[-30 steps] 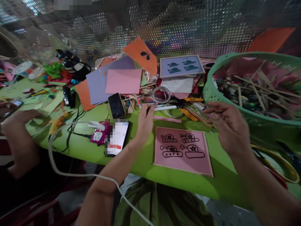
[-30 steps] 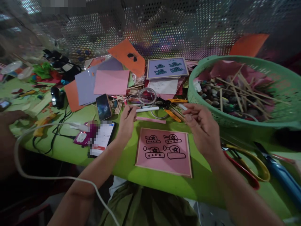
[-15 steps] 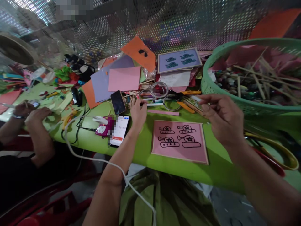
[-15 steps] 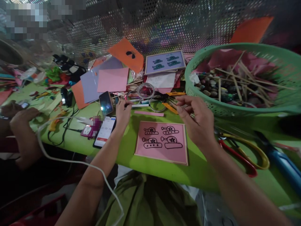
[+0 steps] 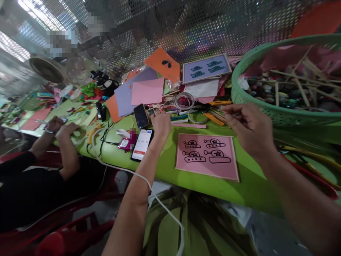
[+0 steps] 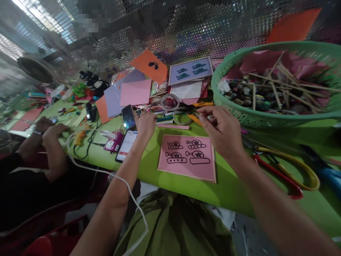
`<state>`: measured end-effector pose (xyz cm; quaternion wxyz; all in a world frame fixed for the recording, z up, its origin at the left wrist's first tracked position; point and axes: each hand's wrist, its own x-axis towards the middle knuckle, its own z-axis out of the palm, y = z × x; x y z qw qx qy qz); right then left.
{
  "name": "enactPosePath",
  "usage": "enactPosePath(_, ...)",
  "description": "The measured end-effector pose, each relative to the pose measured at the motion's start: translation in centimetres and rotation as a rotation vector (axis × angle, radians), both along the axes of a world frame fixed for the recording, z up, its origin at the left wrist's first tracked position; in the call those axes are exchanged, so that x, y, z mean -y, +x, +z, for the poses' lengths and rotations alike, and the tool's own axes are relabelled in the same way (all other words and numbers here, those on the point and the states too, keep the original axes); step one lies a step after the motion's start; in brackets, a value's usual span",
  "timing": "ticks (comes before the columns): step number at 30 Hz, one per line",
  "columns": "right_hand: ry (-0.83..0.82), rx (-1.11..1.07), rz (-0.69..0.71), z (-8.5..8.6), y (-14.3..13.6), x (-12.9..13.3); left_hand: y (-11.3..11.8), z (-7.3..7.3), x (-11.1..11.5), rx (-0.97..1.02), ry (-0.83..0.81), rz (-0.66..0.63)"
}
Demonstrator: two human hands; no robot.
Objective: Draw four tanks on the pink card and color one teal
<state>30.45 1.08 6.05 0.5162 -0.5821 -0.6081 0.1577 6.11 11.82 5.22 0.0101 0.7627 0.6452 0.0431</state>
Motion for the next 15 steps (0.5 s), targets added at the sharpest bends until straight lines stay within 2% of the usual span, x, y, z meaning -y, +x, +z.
enactPosePath(5,0.008,0.046,0.040,0.1,-0.3,0.1,0.3,1.0,-0.8,-0.071,-0.060,-0.064)
enactPosePath(9,0.032,0.056,0.048,0.0,-0.2,0.0,0.1,1.6,-1.1,-0.053,-0.091,-0.094)
enactPosePath(12,0.004,0.031,0.059,-0.2,-0.1,-0.2,-1.1,2.3,-0.5,0.007,-0.091,-0.122)
enactPosePath(15,-0.054,-0.053,0.092,-0.6,-0.2,-0.4,-2.6,3.4,1.1,0.116,-0.057,-0.158)
